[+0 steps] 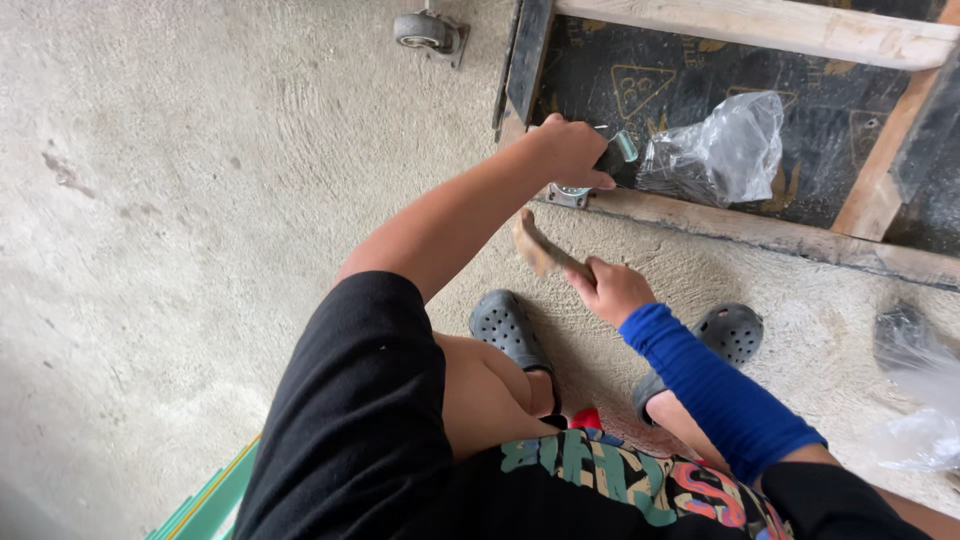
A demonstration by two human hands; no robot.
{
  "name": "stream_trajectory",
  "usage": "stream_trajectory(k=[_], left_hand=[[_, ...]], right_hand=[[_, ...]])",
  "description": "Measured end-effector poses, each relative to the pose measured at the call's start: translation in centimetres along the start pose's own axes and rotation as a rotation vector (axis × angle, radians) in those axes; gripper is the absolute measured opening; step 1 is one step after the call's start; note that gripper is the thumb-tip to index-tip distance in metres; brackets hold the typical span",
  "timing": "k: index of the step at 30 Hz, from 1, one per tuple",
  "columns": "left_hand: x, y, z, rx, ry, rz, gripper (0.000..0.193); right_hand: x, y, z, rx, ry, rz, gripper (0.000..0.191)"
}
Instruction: The person is installing caster wheels onto a wooden frame. They use a hammer to drive nails through the wheel's mounting plate into the wood, securing it in place.
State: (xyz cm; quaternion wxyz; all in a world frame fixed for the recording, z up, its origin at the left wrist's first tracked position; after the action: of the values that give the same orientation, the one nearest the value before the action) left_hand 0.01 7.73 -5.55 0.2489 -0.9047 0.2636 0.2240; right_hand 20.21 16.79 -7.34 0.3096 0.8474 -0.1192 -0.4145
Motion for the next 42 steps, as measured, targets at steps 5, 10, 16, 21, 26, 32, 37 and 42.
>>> stream_trajectory(k=[5,10,16,21,26,32,37,42], left_hand=[[0.4,-0.1,0.0,-0.022,0.066,-0.019,0.071],[0.1,-0.1,-0.2,-0.013,0.037,-0.04,0.07],[0.1,0.1,0.1,-0.002,-0.008,-0.04,0.07],[0.5,0.2,0.4,0.004,-0.033,-0.057,0.068],[0.6,0.3,0.6,0.015,-0.054,-0.048,0.067],[0.8,0.3,1.1,-0.003,-0.03,-0.063,0.068],[0.7,0.3,0.9,-0.011,-0.042,-0.076,0.068],[0.6,0.1,0.8,-0.009,-0.053,-0.078,0.068]], right_hand=[[-0.2,0.4,-1.5,0.028,-0.023,0.117,0.045],[-1.5,-2.2,-1.4,0.189,-0.051,0.171,0.044],[-2.5,-2.7,-1.7,0.192,-0.038,0.013,0.044],[-4.4,-0.4,-1.0,0.104,-0.107,-0.214,0.047],[-5.4,1.8,-0.2,0.131,-0.083,-0.347,0.047],[-5.9,2.2,0.4,0.174,0.005,-0.347,0.051],[-6.6,2.2,0.8,0.141,-0.007,-0.374,0.055],[-7.9,2.2,1.9,0.127,0.056,-0.375,0.059]])
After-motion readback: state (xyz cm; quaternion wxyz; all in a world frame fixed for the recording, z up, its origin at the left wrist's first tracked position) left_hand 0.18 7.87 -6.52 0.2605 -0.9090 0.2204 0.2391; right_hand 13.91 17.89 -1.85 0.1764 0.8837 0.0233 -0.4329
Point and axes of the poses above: each hand's wrist, its own z-axis towards the middle knuckle, its own x-axis out of the palm, y = z × x, the point moved 6 cm from there along z, towards the middle knuckle, and after that the axes turned 10 degrees about y, right-handed, at the moved point
